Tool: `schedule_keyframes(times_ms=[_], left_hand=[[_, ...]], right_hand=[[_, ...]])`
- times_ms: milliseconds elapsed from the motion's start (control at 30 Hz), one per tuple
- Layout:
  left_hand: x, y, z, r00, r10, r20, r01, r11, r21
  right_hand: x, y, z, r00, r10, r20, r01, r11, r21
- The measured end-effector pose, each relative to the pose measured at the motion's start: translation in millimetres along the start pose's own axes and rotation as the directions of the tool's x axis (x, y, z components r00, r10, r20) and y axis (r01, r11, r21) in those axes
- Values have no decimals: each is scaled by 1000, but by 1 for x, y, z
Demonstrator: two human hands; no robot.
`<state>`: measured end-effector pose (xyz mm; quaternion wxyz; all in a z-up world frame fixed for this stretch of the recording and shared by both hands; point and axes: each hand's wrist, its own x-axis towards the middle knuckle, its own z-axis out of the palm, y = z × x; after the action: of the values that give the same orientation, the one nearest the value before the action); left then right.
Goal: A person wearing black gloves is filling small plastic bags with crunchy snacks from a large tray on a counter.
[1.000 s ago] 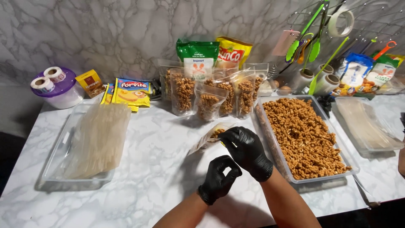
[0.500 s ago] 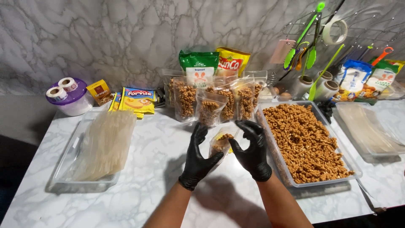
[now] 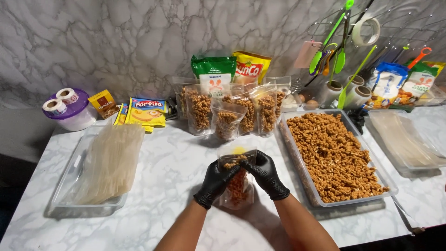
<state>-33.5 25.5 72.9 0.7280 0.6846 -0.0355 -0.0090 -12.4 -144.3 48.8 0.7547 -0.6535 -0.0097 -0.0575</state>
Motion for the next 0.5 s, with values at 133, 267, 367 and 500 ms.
schedule_keyframes(times_ms=[133, 267, 367, 500], left_hand=[[-5, 4, -4, 998, -59, 4, 59, 992, -109], [-3, 0, -10, 999, -50, -16, 46, 982, -183], [1, -12, -18, 999, -50, 12, 51, 991, -128], [-3, -20, -15, 991, -131, 26, 134, 978, -160]], right_hand=[[3, 30, -6, 995, 96, -30, -96, 995, -14], [0, 40, 0, 996, 85, -12, -85, 996, 35], [-7, 56, -5, 992, 122, -12, -121, 989, 87], [-14, 31, 2, 997, 60, -47, -57, 997, 54]])
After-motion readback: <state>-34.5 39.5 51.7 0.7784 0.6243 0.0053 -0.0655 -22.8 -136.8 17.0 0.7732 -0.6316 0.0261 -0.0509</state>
